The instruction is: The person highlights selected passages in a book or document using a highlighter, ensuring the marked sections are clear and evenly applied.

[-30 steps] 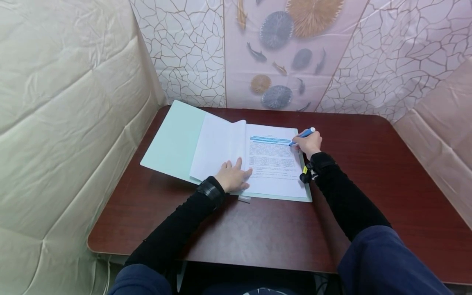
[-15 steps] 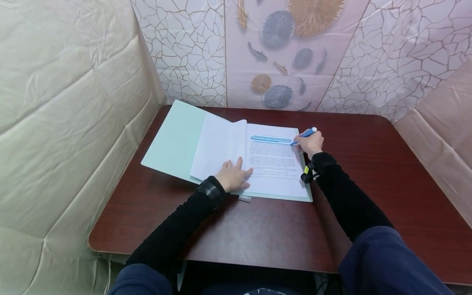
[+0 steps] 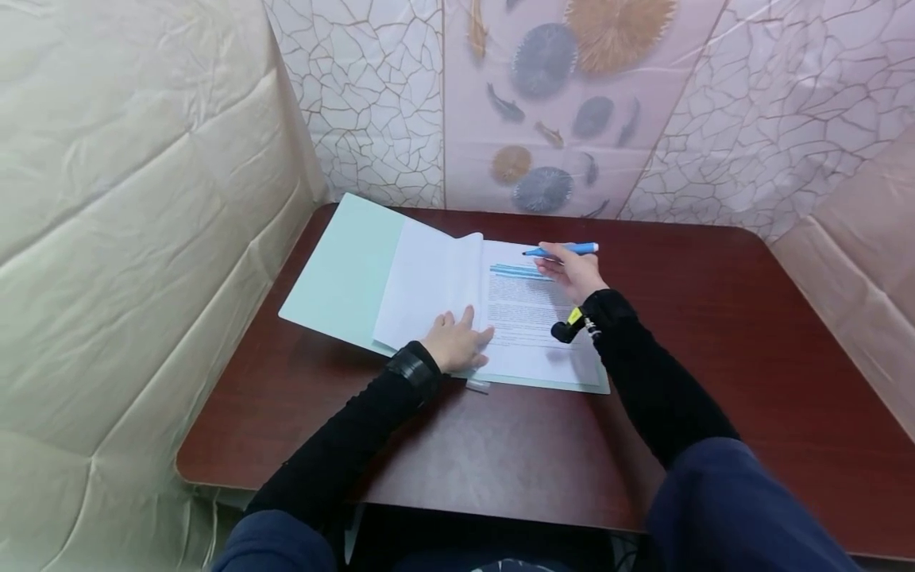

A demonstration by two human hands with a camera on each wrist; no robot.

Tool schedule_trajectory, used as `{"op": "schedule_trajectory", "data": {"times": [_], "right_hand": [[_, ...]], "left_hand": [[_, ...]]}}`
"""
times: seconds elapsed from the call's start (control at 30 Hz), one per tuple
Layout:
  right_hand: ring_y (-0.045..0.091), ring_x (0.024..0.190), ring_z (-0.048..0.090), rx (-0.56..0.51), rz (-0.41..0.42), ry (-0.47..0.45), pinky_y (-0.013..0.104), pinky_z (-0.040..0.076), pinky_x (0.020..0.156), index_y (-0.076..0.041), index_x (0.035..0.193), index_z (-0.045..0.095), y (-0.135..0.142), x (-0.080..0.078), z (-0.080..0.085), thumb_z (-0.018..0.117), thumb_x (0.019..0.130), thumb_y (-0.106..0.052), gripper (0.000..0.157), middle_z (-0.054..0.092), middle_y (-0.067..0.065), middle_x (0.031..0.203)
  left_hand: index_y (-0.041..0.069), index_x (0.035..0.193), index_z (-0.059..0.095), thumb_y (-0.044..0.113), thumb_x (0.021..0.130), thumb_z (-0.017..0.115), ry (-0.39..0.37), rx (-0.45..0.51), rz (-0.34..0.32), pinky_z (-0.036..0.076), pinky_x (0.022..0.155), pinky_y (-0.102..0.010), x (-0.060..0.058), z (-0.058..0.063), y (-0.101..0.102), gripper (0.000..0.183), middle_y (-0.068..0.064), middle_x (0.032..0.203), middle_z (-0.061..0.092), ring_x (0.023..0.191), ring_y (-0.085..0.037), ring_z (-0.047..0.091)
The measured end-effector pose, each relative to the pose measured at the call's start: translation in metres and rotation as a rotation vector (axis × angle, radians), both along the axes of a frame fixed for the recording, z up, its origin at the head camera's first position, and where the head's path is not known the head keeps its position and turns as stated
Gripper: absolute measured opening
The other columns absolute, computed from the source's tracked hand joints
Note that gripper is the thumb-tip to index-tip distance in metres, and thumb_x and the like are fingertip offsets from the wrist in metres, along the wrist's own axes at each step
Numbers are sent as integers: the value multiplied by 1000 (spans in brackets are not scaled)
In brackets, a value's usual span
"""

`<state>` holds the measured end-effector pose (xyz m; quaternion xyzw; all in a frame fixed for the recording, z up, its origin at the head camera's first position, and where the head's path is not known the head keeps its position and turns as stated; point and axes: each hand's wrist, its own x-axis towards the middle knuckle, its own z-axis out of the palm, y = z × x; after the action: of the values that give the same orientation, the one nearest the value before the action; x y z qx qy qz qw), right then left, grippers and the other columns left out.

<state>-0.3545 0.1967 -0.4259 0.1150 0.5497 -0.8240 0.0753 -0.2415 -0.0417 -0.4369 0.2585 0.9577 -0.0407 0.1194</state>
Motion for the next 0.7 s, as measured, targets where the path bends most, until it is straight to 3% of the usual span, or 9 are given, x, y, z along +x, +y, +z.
{"op": "schedule_trajectory", "data": {"times": [0.13,0.33,0.7], "right_hand": [[18,77,74,83,12,47,34,56,87,-2,99,67,-26,-8,-16,71,86,-8,15,76,9,88],[16,77,74,220,-3,51,31,58,81,-6,98,66,-50,-19,-38,75,83,-12,19,74,7,89],[15,78,74,315,-28,43,29,58,80,-7,97,65,-59,-20,-41,75,83,-15,19,74,6,90]], "left_hand": [[31,150,35,48,97,49,-7,0,-10,29,113,-53,-2,0,0,57,-20,158,24,132,-48,40],[31,150,35,49,97,48,-16,-13,-14,29,113,-53,-4,1,-1,57,-21,158,24,133,-49,38],[31,150,35,50,98,47,-7,-34,-16,30,112,-53,-4,0,-1,57,-21,158,25,131,-49,40]]}}
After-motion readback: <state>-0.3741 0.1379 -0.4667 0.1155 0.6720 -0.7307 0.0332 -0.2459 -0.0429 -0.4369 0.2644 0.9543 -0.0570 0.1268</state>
